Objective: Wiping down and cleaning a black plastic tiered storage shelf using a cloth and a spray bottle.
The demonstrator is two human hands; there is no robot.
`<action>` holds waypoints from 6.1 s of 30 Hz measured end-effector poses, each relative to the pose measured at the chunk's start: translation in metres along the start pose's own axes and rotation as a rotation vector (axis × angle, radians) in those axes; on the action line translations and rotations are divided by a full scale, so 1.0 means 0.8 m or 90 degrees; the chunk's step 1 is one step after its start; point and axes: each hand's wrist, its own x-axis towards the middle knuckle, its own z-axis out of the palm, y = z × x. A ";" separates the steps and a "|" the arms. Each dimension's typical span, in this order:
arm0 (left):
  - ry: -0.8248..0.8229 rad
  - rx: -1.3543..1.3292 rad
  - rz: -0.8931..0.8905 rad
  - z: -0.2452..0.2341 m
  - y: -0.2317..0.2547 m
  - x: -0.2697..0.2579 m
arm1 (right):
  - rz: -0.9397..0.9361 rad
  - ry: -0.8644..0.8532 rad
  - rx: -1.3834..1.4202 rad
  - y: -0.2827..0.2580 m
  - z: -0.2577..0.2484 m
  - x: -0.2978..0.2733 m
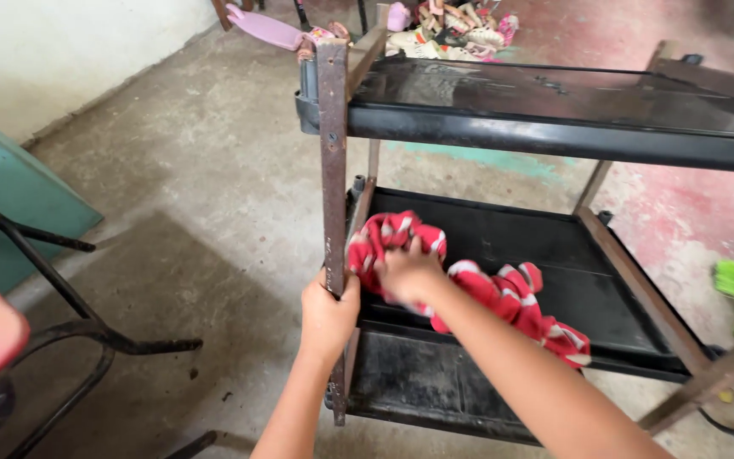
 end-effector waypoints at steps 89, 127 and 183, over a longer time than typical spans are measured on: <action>-0.018 0.124 -0.004 -0.002 0.021 -0.007 | -0.021 -0.047 -0.122 0.171 0.047 0.037; -0.019 0.066 0.029 0.001 0.010 0.006 | -0.086 -0.029 0.140 0.098 0.035 -0.035; 0.074 0.127 0.049 0.016 0.008 0.007 | 0.354 0.122 0.248 0.575 0.114 0.058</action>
